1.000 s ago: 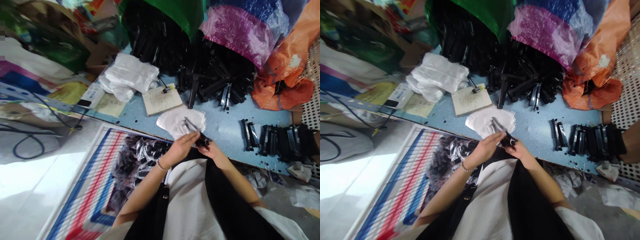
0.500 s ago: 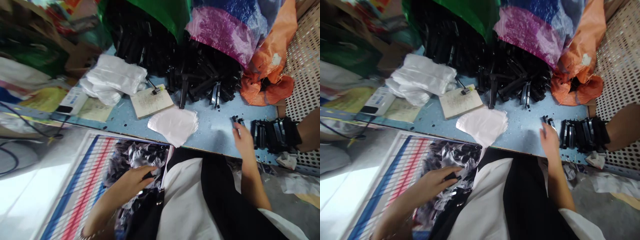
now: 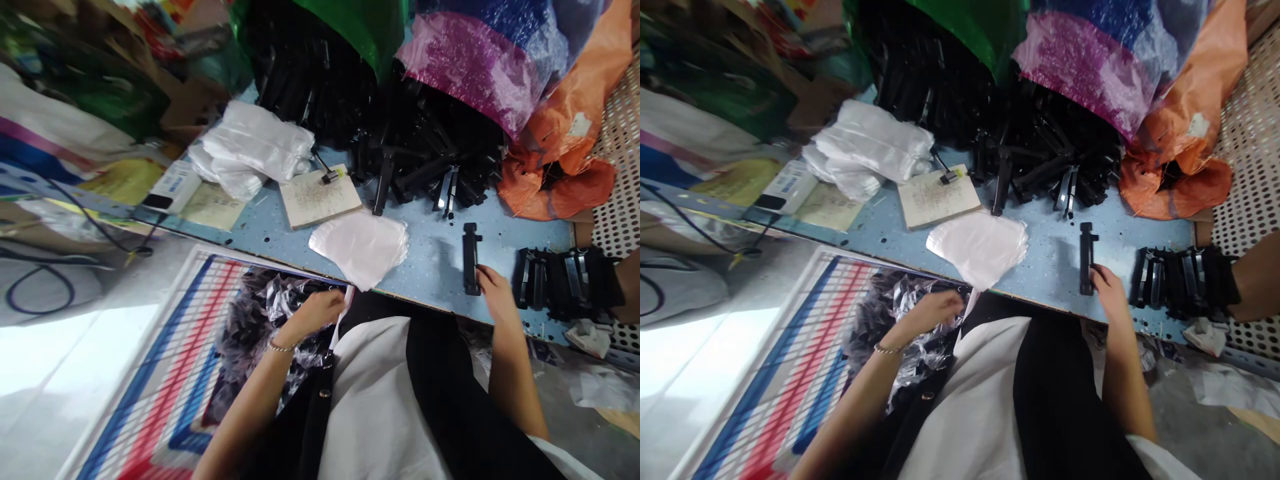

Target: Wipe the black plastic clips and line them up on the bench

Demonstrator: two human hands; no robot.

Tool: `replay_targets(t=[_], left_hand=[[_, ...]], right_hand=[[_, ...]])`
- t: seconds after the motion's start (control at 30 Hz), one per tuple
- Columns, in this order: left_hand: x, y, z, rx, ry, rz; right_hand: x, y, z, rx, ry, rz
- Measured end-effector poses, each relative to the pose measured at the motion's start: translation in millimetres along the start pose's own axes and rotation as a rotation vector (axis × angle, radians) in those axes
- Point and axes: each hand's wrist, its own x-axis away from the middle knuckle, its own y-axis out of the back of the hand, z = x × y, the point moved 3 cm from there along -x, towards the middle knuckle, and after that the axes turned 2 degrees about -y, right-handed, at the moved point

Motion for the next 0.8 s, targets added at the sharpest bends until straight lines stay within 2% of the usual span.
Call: replay_targets(t=[0.03,0.13,0.2,0.3,0.43,0.53,0.6,0.67,0.73,0.8], left_hand=[[-16.5,-3.5,-18.8,0.019,-0.051,-0.009],[-66.2,-14.6,-72.0,-0.096,-0.267,-0.329],[-93.8,-25.3,-88.8,-0.265,-0.302,-0.437],[-119.3,-30.8,-83.7,-0.309,-0.304,-0.386],[-125.2,-14.3,-63.0,-0.093,-0.246,-0.302],[-124.3,-2.8,-58.2,0.004,-0.159,-0.301],[-125.8,-1.0,-58.2,0.079,-0.147,-0.251],[-127.6,-1.2,-56.2,0.153,-0.112,-0.209],[-127.1,0.7,-52.8,0.18,-0.09,-0.245],[-122.9,5.3,-52.3,0.102,-0.175,-0.335]], right_hand=[[4.7,-19.4,6.0,-0.144,-0.036,0.077],[20.6,-72.0,23.9,-0.395,-0.15,0.275],[28.4,-92.6,30.4,-0.463,-0.189,0.364],[34.5,-101.2,28.1,-0.542,-0.242,0.429],[40.5,-99.9,18.5,-0.778,-0.423,0.456],[48.6,-111.1,22.8,-0.923,-0.557,0.709],[54.1,-122.9,28.4,-0.991,-0.641,0.9],[56.9,-135.3,31.6,-1.044,-0.706,1.008],[57.2,-146.4,30.3,-1.085,-0.772,1.031],[56.3,-153.9,25.8,-1.121,-0.837,1.01]])
